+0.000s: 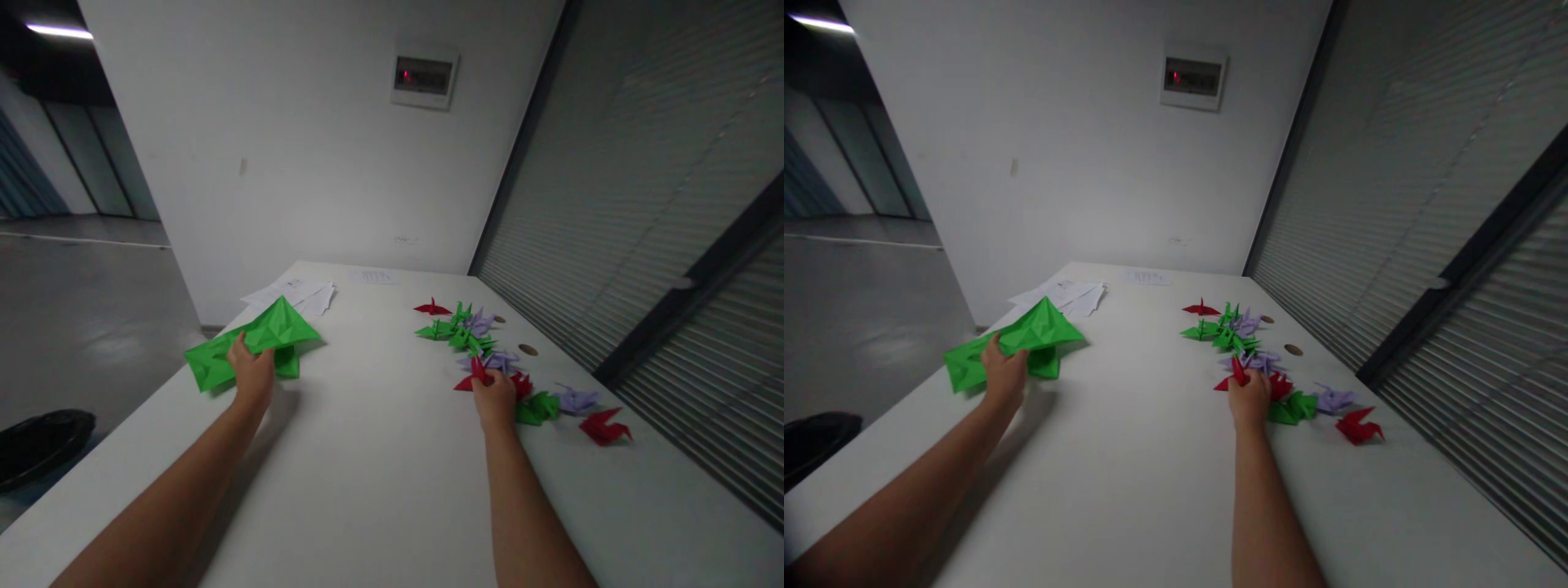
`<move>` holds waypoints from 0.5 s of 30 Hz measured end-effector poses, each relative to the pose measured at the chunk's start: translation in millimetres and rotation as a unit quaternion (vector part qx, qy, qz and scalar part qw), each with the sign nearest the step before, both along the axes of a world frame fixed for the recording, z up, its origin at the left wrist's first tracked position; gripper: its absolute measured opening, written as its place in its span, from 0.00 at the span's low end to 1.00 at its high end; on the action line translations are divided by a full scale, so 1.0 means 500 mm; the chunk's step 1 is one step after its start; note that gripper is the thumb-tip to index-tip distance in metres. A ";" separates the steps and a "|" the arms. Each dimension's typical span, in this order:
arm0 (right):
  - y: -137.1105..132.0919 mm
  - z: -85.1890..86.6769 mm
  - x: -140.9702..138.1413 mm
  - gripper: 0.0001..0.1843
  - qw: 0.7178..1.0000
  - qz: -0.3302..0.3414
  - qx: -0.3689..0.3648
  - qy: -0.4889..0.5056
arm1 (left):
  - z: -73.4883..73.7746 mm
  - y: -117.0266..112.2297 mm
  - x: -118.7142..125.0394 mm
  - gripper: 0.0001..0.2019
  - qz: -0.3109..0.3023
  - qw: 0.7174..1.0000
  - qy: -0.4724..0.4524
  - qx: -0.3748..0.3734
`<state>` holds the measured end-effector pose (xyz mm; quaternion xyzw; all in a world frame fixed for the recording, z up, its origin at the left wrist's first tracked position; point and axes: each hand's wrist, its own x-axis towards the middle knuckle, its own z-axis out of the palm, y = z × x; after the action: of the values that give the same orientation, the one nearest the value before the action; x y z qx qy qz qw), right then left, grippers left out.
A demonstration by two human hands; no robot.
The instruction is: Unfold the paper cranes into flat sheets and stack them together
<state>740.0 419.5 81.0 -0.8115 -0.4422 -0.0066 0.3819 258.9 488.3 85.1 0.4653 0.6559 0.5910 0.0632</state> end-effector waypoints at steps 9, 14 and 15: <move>-0.006 0.007 -0.022 0.30 0.995 0.037 0.031 0.083 | 0.018 -0.066 0.071 0.17 -0.188 0.978 0.086 -0.006; -0.013 0.028 -0.063 0.24 0.971 0.080 0.121 0.191 | 0.009 -0.100 0.111 0.11 -0.375 0.894 0.244 -0.004; -0.014 0.028 -0.080 0.21 0.958 0.113 0.138 0.225 | 0.009 -0.106 0.119 0.11 -0.406 0.874 0.266 0.001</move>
<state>700.1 412.6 95.0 -0.6763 -0.4279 0.1585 0.5782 318.6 435.5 89.5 0.8303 0.4011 0.3679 0.1200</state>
